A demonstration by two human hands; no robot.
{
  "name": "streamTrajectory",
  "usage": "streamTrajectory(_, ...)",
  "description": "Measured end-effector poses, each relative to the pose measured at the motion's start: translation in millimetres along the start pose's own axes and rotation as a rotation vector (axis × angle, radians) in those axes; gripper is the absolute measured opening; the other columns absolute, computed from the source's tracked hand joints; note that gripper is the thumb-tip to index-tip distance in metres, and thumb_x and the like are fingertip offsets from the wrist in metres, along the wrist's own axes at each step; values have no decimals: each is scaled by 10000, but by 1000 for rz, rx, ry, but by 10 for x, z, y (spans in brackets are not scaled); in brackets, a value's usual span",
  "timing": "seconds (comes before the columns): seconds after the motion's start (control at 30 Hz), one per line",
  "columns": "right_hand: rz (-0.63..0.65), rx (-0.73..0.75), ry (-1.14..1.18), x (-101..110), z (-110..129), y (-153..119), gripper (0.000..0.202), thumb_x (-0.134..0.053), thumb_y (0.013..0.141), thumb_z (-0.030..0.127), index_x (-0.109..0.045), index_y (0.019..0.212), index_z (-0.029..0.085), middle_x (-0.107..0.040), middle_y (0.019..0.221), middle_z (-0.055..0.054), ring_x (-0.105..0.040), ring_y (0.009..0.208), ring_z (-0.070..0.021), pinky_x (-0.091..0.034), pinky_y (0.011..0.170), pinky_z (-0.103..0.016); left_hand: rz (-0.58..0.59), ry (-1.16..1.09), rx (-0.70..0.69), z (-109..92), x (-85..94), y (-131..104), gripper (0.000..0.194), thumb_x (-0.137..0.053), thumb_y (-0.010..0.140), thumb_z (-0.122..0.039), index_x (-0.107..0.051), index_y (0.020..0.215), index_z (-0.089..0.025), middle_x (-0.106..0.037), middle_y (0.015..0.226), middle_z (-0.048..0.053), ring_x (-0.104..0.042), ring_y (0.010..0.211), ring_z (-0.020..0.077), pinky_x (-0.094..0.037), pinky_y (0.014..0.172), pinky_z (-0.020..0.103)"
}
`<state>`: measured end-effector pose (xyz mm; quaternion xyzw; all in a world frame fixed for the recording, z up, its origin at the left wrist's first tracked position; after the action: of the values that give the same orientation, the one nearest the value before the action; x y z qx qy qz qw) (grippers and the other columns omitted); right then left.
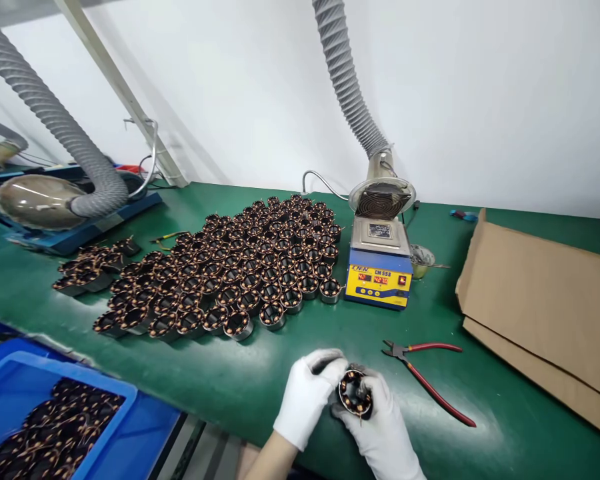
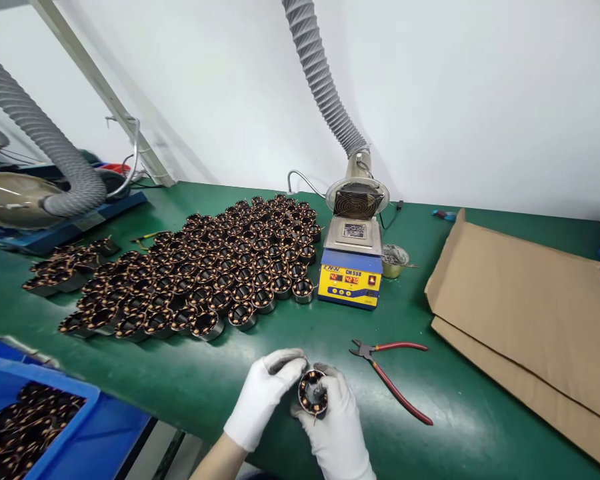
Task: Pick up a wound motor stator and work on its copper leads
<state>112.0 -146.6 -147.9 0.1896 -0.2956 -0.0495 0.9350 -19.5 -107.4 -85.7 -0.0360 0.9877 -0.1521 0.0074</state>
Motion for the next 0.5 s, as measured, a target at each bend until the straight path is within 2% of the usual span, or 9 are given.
streamTrajectory(0.1, 8, -29, 25, -9, -38, -22, 322, -702, 705, 346, -497, 933, 248, -597, 1031, -70, -590, 917, -261, -492, 754, -367, 26, 96, -49, -15, -9, -53, 255, -579, 744, -386, -688, 769, -157, -716, 843, 82, -638, 841, 244, -499, 789, 338)
streamTrajectory(0.2, 16, -59, 53, -21, -103, -68, 359, -727, 666, 321, -499, 933, 245, -603, 1054, -74, -591, 935, -266, -488, 775, -370, 55, 81, -82, -2, 63, -58, 351, -530, 780, -448, -685, 891, -152, -714, 952, 96, -634, 925, 254, -487, 873, 365)
streamTrajectory(0.27, 12, -116, 67, -46, -148, -117, 483, -743, 613, 289, -488, 1020, 238, -599, 1093, -85, -583, 978, -280, -474, 824, -387, 8, 62, -84, 46, 178, -56, 409, -514, 790, -479, -658, 1000, -159, -692, 1046, 98, -617, 1001, 253, -462, 941, 388)
streamTrajectory(0.33, 6, -232, 70, -74, -167, -158, 634, -737, 548, 246, -454, 1115, 224, -590, 1138, -102, -555, 1045, -306, -436, 897, -422, -60, 138, -91, 142, 336, -68, 412, -491, 807, -495, -649, 1026, -184, -684, 1074, 82, -605, 1033, 244, -448, 972, 397)
streamTrajectory(0.4, 35, -411, 102, -80, -147, -153, 675, -701, 495, 199, -448, 1121, 221, -603, 1131, -102, -555, 1051, -314, -419, 921, -429, -101, 339, -133, 289, 510, -98, 348, -503, 807, -485, -672, 976, -232, -695, 1052, 47, -608, 1033, 240, -463, 963, 393)
streamTrajectory(0.43, 73, -516, 157, -62, -125, -120, 645, -680, 480, 179, -459, 1084, 225, -629, 1076, -89, -586, 993, -305, -444, 885, -413, -131, 474, -194, 373, 590, -117, 296, -526, 797, -474, -689, 920, -260, -709, 1013, 28, -617, 1019, 242, -481, 945, 389)
streamTrajectory(0.5, 164, -712, 357, 41, -73, 26, 577, -658, 462, 150, -475, 1003, 233, -665, 918, -45, -638, 814, -262, -496, 758, -357, -123, 769, -449, 531, 693, -155, 225, -590, 772, -454, -687, 922, -317, -716, 991, -4, -638, 984, 242, -531, 879, 358)
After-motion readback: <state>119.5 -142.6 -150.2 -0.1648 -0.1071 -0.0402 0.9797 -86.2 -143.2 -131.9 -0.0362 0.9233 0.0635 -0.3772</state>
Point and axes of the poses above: each hand's wrist, its own y-axis towards the middle knuckle, its own x-axis out of the back of the hand, z = x × y, the point moved 1 cm from there along y, towards the middle knuckle
